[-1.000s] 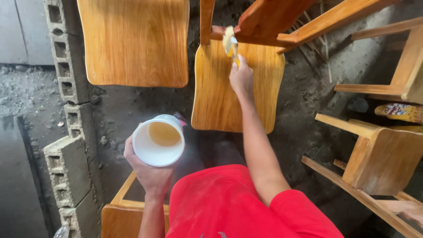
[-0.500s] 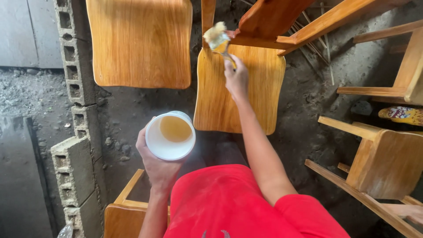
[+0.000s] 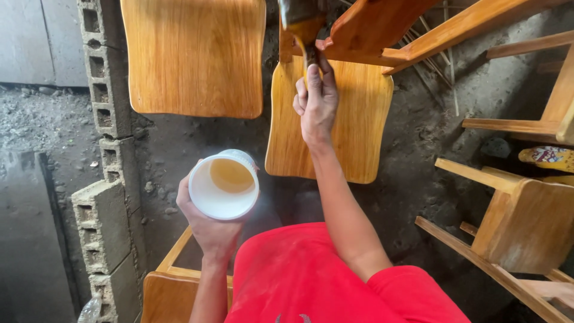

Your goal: The person applies a yellowish varnish to a wooden chair using a brush, covering the seat and backrest. After finishing the application, the person lifts the chair and repositions it among other chairs in the workshop.

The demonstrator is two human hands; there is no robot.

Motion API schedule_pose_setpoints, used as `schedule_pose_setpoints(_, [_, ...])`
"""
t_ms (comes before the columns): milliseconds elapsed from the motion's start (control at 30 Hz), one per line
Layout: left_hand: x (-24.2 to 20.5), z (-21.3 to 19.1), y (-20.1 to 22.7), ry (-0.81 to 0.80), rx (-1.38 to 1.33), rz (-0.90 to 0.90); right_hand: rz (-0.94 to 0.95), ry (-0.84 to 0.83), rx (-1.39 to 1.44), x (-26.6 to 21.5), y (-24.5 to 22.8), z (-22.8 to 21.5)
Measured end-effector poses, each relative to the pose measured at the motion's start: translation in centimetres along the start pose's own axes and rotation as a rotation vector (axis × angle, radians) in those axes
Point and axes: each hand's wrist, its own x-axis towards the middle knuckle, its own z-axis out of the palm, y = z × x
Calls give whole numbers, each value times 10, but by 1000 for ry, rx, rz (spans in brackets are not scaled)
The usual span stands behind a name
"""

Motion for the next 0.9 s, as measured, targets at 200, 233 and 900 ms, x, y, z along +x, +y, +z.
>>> schedule_pose_setpoints(200, [0,-3,-16,16,-3,7,172,133,-100,30,69,-38])
schedule_pose_setpoints(233, [-2,-4,-16,13,0,9,216,153,-118,29,75,-46])
schedule_pose_setpoints(900, [0,-3,-12,-3,40,87,205,94,-132,20,10,-61])
